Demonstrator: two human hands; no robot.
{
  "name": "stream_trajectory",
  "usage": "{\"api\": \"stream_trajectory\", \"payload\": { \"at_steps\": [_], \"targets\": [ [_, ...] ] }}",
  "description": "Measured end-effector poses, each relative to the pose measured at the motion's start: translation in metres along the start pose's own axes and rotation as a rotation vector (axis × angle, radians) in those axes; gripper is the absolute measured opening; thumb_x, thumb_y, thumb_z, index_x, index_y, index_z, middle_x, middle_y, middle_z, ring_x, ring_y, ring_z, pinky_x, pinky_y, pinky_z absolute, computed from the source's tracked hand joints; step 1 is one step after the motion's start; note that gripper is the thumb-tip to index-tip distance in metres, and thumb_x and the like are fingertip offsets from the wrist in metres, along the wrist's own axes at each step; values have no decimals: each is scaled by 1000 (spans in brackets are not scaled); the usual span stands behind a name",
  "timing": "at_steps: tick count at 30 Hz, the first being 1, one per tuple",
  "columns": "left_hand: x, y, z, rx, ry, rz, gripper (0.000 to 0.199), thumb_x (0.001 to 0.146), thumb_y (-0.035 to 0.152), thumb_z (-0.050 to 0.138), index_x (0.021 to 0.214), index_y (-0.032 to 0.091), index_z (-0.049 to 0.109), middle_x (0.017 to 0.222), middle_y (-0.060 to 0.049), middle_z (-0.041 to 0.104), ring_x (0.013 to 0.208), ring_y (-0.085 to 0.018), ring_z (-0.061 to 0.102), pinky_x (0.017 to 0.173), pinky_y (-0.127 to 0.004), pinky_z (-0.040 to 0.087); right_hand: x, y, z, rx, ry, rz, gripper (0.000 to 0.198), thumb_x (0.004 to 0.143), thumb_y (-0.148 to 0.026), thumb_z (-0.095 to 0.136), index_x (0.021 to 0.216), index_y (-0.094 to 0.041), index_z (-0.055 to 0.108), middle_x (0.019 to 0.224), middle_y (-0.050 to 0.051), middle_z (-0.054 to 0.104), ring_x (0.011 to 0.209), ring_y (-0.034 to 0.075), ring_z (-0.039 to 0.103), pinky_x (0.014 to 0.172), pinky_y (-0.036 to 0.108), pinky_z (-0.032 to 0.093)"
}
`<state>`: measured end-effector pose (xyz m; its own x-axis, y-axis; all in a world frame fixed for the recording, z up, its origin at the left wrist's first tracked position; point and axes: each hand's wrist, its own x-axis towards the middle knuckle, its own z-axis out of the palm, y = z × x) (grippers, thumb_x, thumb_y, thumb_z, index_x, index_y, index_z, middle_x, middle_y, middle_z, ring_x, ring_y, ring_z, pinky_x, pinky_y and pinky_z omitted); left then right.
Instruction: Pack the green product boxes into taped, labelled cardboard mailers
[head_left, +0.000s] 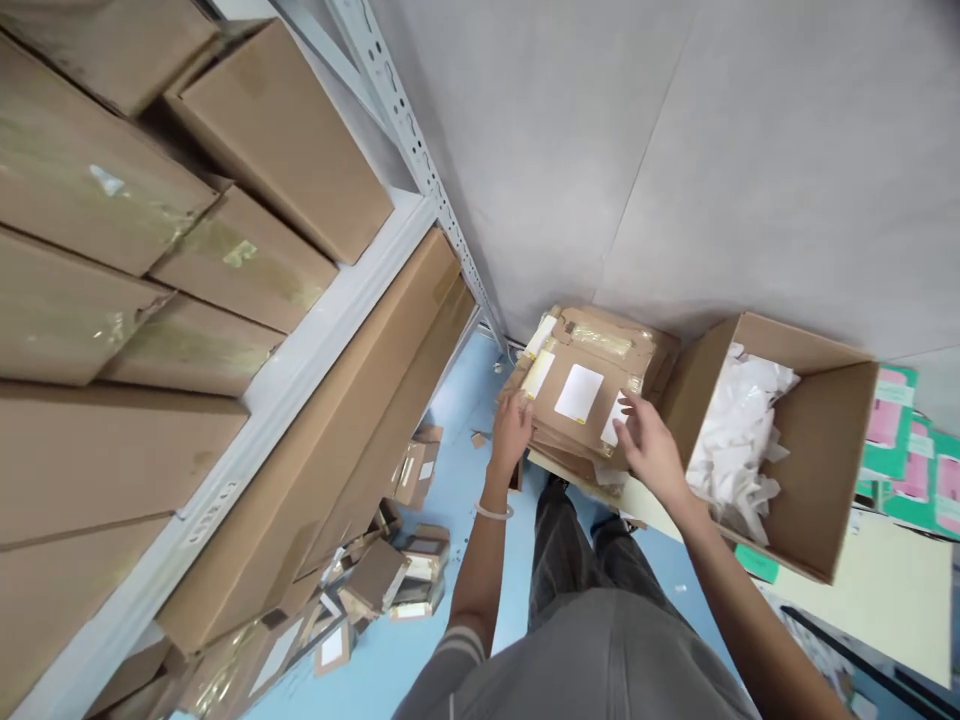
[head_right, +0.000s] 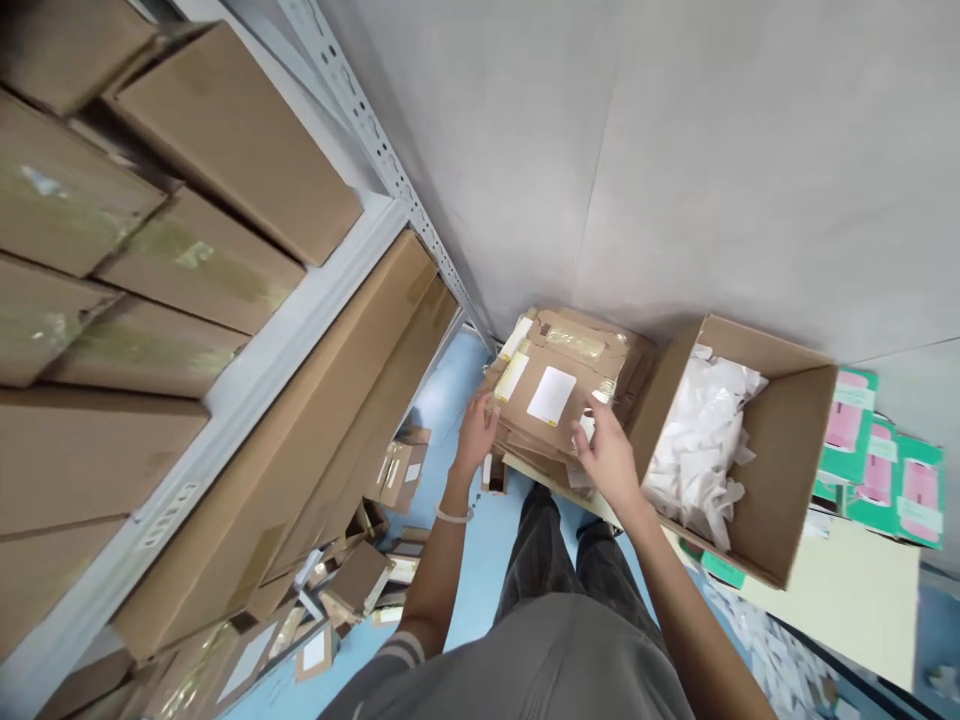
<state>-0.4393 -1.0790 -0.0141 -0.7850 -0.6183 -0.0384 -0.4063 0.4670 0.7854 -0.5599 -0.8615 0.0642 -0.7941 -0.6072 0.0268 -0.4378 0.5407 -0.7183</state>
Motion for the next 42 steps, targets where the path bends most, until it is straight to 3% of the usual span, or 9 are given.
{"api": "stream_trajectory", "payload": {
  "at_steps": [3, 6, 12, 21, 25, 31, 34, 37, 42],
  "targets": [
    [19, -9, 4, -6, 5, -2, 38, 95, 30, 45, 131, 19, 49, 136, -14, 53, 134, -25, 45, 113, -47, 36, 6, 8, 37, -76, -77, 81, 59, 94, -43, 42, 147, -19, 36, 136, 18, 51, 116, 32, 58, 94, 47, 49],
    [28, -12, 14, -29, -6, -3, 39, 95, 31, 44, 132, 17, 47, 137, -16, 52, 137, -25, 42, 114, -48, 35, -5, 22, 49, -116, -125, 163, 60, 94, -41, 42, 149, -20, 32, 140, 18, 48, 122, 33, 55, 95, 49, 50],
    [36, -1, 29, -37, -140, 37, 39, 97, 35, 43, 132, 20, 48, 138, -15, 52, 135, -26, 45, 112, -47, 38, -26, 40, 21, -61, -31, 261, 57, 95, -39, 42, 149, -26, 32, 138, 13, 51, 122, 30, 56, 96, 48, 50],
    [62, 36, 40, 9, -204, 144, 38, 96, 32, 43, 131, 17, 49, 135, -17, 55, 132, -27, 49, 112, -48, 38, -5, 25, -16, 78, 137, 210, 55, 96, -44, 43, 147, -27, 35, 139, 11, 52, 123, 27, 56, 103, 49, 46],
    [77, 87, 57, -25, -248, 260, 41, 97, 32, 43, 135, 18, 45, 137, -17, 54, 134, -27, 46, 112, -49, 38, -4, 13, -49, 93, 212, 152, 50, 97, -41, 41, 145, -29, 37, 137, 10, 55, 119, 25, 58, 103, 46, 46],
    [80, 215, 95, -147, -365, 591, 51, 99, 40, 40, 148, 25, 32, 152, -10, 41, 144, -24, 32, 119, -47, 29, -29, 28, -116, -6, 567, 197, 46, 97, -39, 41, 141, -26, 45, 131, 12, 59, 117, 28, 58, 103, 48, 45],
    [60, 271, 123, -220, -440, 700, 54, 100, 41, 39, 150, 26, 28, 154, -9, 38, 145, -24, 31, 120, -46, 28, -49, 56, -149, -61, 752, 259, 48, 96, -39, 44, 142, -26, 44, 133, 12, 56, 119, 28, 57, 103, 48, 45],
    [30, 310, 155, -263, -524, 766, 55, 100, 41, 39, 151, 27, 26, 154, -8, 38, 145, -23, 32, 121, -46, 27, -71, 96, -177, -94, 854, 307, 54, 94, -41, 48, 144, -25, 40, 135, 13, 55, 118, 27, 57, 101, 48, 45],
    [-15, 343, 222, -308, -633, 746, 52, 100, 39, 39, 149, 26, 28, 153, -9, 39, 144, -23, 34, 119, -44, 30, -96, 175, -206, -78, 832, 353, 61, 92, -48, 50, 145, -20, 37, 135, 17, 54, 118, 29, 57, 98, 50, 47]
  ]
}}
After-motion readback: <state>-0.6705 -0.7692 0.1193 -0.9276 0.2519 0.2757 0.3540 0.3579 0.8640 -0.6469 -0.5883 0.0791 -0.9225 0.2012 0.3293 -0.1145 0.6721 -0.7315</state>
